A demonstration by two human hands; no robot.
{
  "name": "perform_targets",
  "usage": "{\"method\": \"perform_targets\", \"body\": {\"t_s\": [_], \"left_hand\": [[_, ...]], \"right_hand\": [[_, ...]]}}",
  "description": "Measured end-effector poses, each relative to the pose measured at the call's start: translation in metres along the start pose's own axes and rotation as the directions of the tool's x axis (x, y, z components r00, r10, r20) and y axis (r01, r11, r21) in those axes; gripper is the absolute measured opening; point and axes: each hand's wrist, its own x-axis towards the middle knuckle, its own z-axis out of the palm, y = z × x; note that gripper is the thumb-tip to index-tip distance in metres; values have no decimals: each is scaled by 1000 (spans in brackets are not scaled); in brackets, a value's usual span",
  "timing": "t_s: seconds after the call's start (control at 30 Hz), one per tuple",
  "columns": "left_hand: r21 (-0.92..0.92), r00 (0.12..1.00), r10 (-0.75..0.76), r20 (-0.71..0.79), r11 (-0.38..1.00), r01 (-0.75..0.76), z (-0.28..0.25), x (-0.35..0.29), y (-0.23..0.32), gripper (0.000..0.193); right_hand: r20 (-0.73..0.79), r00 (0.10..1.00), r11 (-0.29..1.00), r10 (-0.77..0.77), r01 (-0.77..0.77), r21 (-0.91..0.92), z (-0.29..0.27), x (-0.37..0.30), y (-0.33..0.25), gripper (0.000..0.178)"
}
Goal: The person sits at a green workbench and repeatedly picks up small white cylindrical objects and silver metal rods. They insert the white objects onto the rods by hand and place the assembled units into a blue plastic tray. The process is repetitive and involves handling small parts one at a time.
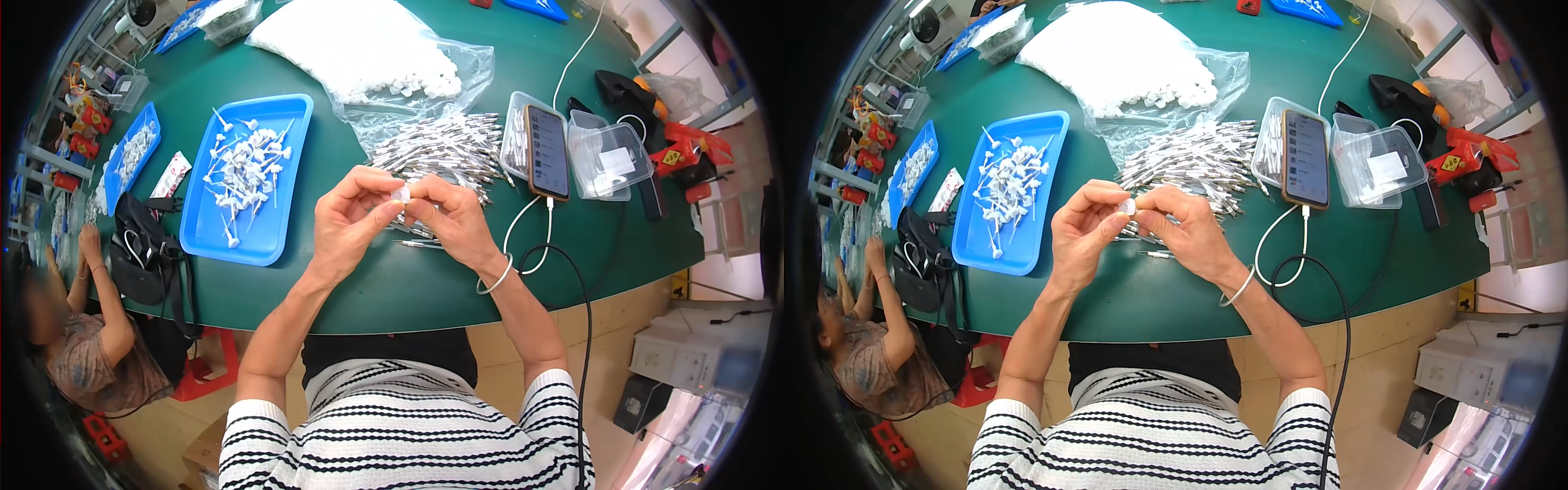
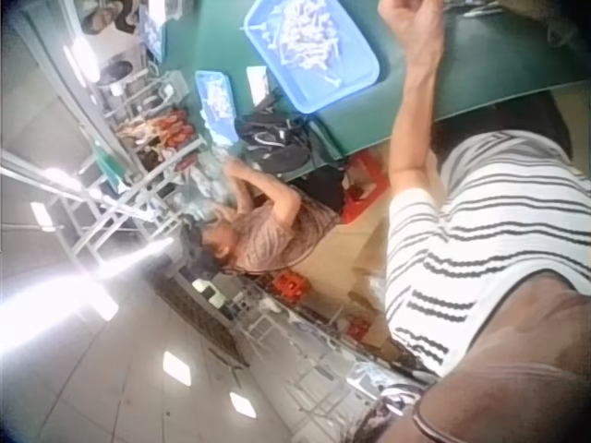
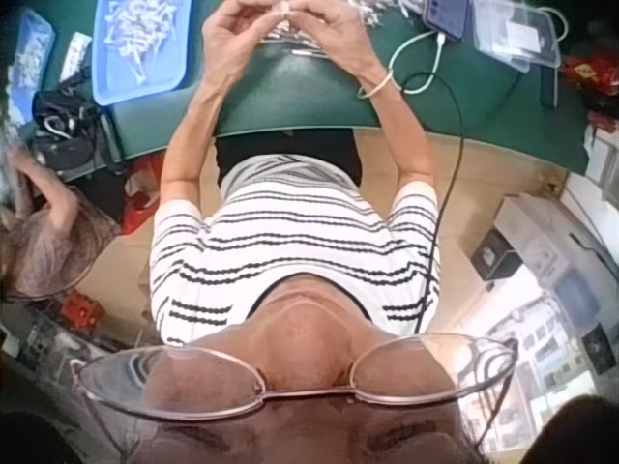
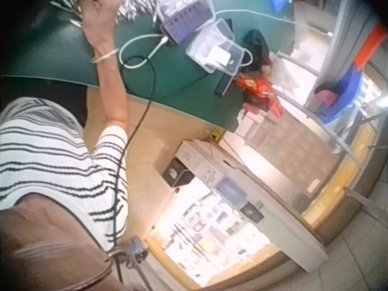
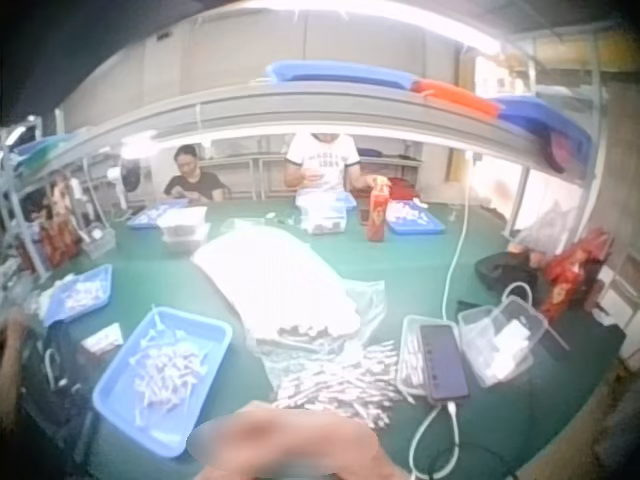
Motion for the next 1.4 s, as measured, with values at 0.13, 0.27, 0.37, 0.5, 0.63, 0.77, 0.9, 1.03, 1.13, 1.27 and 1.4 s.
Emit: {"method": "perform_targets", "body": {"t_s": [0.13,0.27,0.37,0.5,0.63,0.77,0.9,1.03,1.13,1.27,1.4], "left_hand": [[-25,998,29,51,999,-28,0,1,0,21],[-43,998,14,67,999,-11,-4,1,0,20],[-12,999,-19,47,1000,20,-2,3,3,21],[56,996,14,-93,998,-9,6,3,7,22],[248,990,71,-118,968,-40,1,-1,4,21],[270,987,60,-151,963,-17,1,0,6,17],[263,989,55,-139,965,-17,-1,0,5,15],[247,987,67,-145,969,-29,4,1,11,13],[253,990,77,-115,966,-45,1,2,8,11],[252,990,63,-124,967,-30,2,1,9,9],[345,984,121,-130,936,-69,3,0,9,11]], "right_hand": [[-36,999,995,29,-26,93,6,-5,5,10],[-50,999,997,19,-15,71,8,-6,8,10],[-110,994,999,-17,22,44,9,-1,8,10],[-239,971,994,-11,38,107,10,0,16,9],[-260,965,999,-27,34,23,9,1,17,9],[-237,971,998,-19,32,51,12,1,17,10],[-231,973,990,26,7,142,14,1,16,10],[-221,975,987,26,11,163,14,0,19,10],[-211,977,987,28,6,160,13,0,18,11],[-216,976,984,31,7,177,14,0,17,11],[-234,972,983,20,23,180,16,0,17,11]]}}
